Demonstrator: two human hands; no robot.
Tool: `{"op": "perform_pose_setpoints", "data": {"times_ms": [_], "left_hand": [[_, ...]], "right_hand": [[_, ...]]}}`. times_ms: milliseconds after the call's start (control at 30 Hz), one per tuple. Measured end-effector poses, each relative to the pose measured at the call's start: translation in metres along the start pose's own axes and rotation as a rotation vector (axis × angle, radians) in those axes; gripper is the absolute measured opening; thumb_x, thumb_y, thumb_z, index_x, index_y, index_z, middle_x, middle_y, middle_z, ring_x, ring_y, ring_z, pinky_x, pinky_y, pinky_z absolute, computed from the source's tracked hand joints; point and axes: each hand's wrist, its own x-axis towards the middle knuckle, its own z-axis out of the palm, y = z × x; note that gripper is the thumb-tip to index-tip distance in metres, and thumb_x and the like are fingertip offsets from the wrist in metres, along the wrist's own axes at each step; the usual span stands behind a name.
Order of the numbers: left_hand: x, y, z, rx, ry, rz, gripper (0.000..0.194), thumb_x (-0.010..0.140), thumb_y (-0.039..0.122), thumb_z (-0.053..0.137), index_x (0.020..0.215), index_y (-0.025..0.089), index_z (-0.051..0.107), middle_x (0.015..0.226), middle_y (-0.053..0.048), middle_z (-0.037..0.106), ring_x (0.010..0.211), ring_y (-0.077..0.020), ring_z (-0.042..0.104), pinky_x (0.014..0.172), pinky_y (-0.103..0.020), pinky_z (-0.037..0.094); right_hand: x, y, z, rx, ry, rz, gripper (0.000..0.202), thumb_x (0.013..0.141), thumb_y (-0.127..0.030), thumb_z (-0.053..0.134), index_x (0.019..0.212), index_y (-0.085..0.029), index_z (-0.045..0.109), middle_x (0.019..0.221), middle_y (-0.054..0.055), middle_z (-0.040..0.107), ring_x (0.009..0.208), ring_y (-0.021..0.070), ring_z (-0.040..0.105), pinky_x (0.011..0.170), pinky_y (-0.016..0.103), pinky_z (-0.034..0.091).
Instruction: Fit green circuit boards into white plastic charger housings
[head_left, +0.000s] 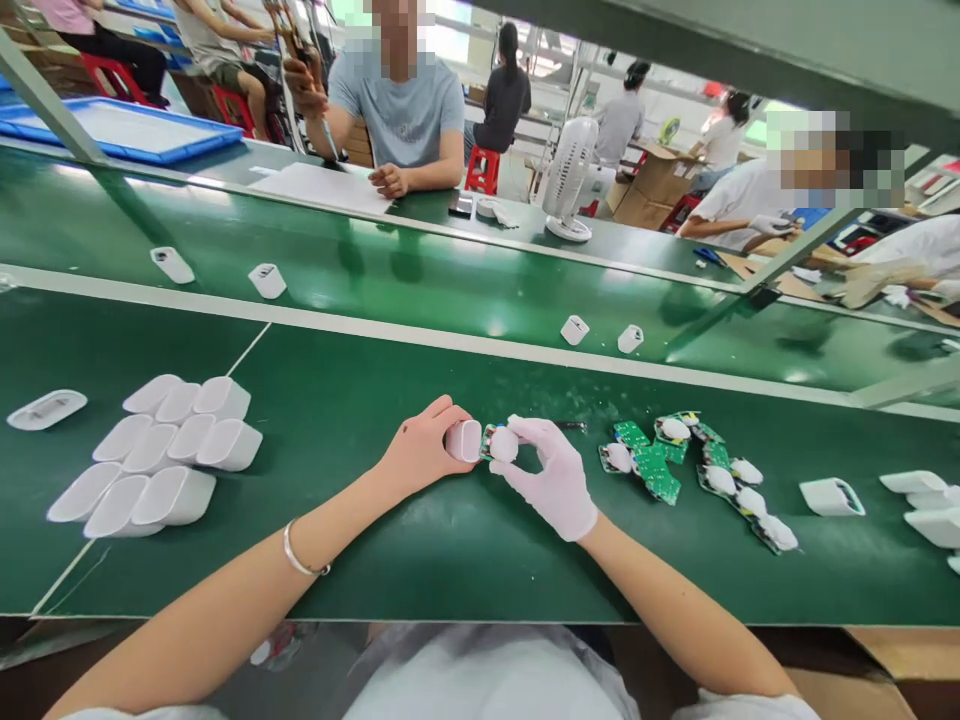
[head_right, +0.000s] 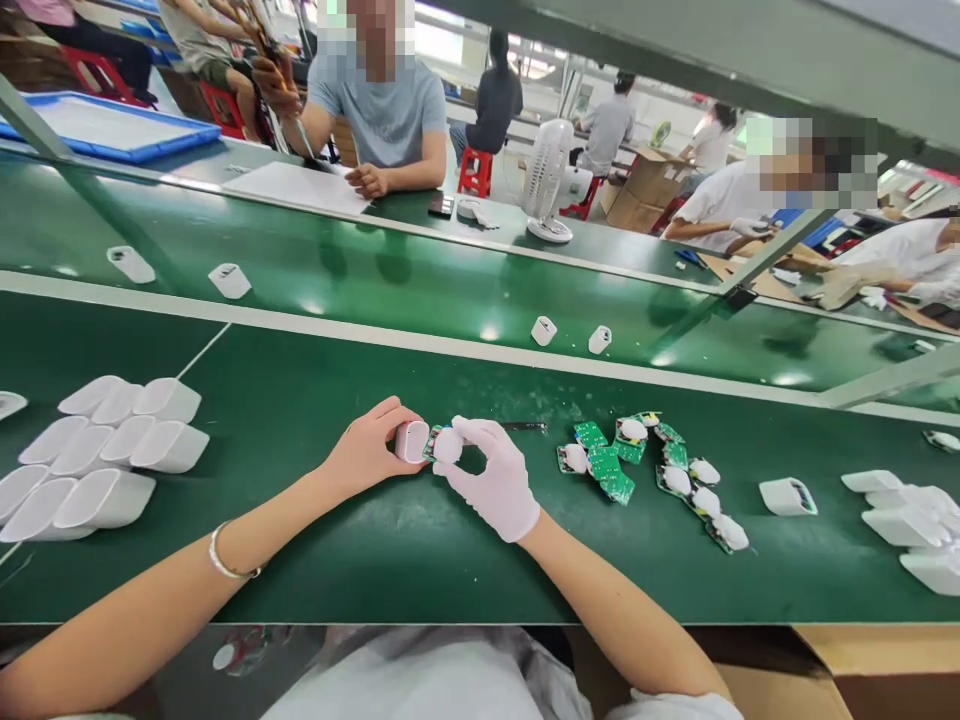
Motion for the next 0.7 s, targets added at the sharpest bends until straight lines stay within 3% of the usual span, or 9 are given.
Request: {"op": "perform_pose_setpoints", "data": {"times_ms": [100, 200, 367, 700], "left_hand": [[-0.004, 0.002, 0.001, 0.062, 0.021, 0.088, 0.029, 0.062, 0.028, 0.069, 0.09, 0.023, 0.063, 0.079, 0.002, 0.049, 0.063, -0.0099, 0.049, 0.056, -0.02, 0.043], [-0.004, -0.001, 0.002, 0.127, 0.035, 0.143, 0.031, 0.064, 0.028, 0.068, 0.094, 0.025, 0.066, 0.078, 0.001, 0.049, 0.063, -0.0099, 0.049, 0.056, -0.019, 0.042], [-0.003, -0.007, 0.003, 0.191, 0.031, 0.231, 0.035, 0.067, 0.028, 0.065, 0.102, 0.024, 0.068, 0.077, -0.001, 0.05, 0.062, -0.0105, 0.05, 0.056, -0.02, 0.042], [-0.002, -0.014, 0.007, 0.297, 0.075, 0.348, 0.031, 0.074, 0.031, 0.06, 0.103, 0.024, 0.069, 0.075, -0.002, 0.053, 0.062, -0.0116, 0.053, 0.055, -0.021, 0.044]], "right_hand": [[-0.005, -0.001, 0.002, -0.018, 0.011, -0.038, 0.037, 0.071, -0.026, 0.072, 0.105, -0.024, 0.059, 0.1, 0.005, 0.067, 0.091, 0.0188, 0.065, 0.083, 0.037, 0.055], [-0.002, -0.003, 0.001, -0.089, -0.01, -0.2, 0.022, 0.076, -0.022, 0.067, 0.097, -0.026, 0.06, 0.099, 0.003, 0.068, 0.094, 0.0175, 0.064, 0.089, 0.037, 0.052], [0.004, -0.005, -0.002, -0.219, -0.076, -0.418, 0.023, 0.083, -0.014, 0.056, 0.101, -0.027, 0.06, 0.098, 0.003, 0.067, 0.094, 0.0151, 0.063, 0.086, 0.033, 0.053], [-0.001, -0.009, 0.004, -0.443, -0.149, -0.409, 0.023, 0.088, -0.012, 0.048, 0.102, -0.023, 0.063, 0.103, 0.006, 0.065, 0.096, 0.0164, 0.059, 0.082, 0.029, 0.052]]}}
